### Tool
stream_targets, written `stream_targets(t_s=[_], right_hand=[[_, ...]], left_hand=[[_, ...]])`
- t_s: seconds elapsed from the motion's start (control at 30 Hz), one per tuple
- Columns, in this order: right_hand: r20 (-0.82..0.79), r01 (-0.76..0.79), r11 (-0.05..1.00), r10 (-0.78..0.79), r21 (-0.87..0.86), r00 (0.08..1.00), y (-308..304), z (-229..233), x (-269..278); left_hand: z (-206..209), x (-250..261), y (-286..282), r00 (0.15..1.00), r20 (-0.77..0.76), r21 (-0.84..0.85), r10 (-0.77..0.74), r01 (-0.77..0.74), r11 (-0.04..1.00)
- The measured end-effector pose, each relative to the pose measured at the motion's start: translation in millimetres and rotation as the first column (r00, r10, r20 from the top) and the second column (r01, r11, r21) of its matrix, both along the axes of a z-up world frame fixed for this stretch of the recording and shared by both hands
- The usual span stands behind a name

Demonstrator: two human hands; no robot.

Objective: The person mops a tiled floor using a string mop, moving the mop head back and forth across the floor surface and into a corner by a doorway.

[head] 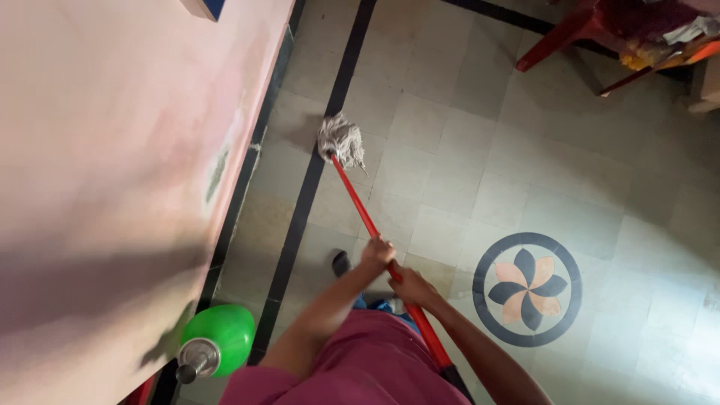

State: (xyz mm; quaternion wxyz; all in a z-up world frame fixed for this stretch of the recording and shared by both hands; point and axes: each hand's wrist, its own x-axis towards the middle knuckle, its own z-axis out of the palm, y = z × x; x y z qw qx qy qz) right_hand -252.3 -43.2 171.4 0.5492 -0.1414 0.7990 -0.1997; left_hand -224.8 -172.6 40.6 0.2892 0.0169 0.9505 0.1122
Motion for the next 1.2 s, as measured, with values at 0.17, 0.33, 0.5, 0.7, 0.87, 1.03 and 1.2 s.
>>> stream_targets(t_s=[0.17, 0.33, 0.5, 0.7, 0.87, 1.03, 1.2], right_hand=[[0.011, -0.036, 0.997, 0.035, 0.062, 0.999, -1.7, 11.4, 15.6], [-0.050, -0.079, 0.992, 0.084, 0.094, 0.995, -26.5, -18.4, -4.0], [-0.086, -0.108, 0.990, 0.116, 0.086, 0.990, -63.7, -24.6, -25.2], [0.035, -0.089, 0.994, 0.087, 0.057, 0.996, -71.2, 14.1, -24.9], [0.145, -0.075, 0.990, 0.057, 0.121, 0.988, -25.4, 0.3, -29.6], [-0.162, -0.280, 0.955, 0.263, -0.096, 0.951, -21.8, -37.3, -42.6], [0.015, -0.209, 0.974, 0.208, 0.085, 0.978, -75.4, -15.0, -101.5]], left_hand=[[10.0, 13.0, 2.1, 0.983, 0.173, 0.070, 0.068, -0.081, 0.994], [-3.0, -8.3, -26.0, 0.988, 0.090, 0.021, 0.129, -0.131, 0.991], [-6.7, -39.6, -52.1, 0.968, 0.102, -0.010, 0.228, -0.228, 0.974], [4.9, -26.1, -73.7, 0.984, 0.123, -0.019, 0.126, -0.125, 0.992], [15.2, -19.6, -36.6, 0.981, 0.182, 0.040, 0.072, -0.081, 0.996], [10.8, -30.0, -34.1, 0.966, 0.181, 0.005, 0.182, -0.186, 0.983], [-4.4, -75.5, -62.6, 0.958, 0.103, -0.020, 0.268, -0.268, 0.963]])
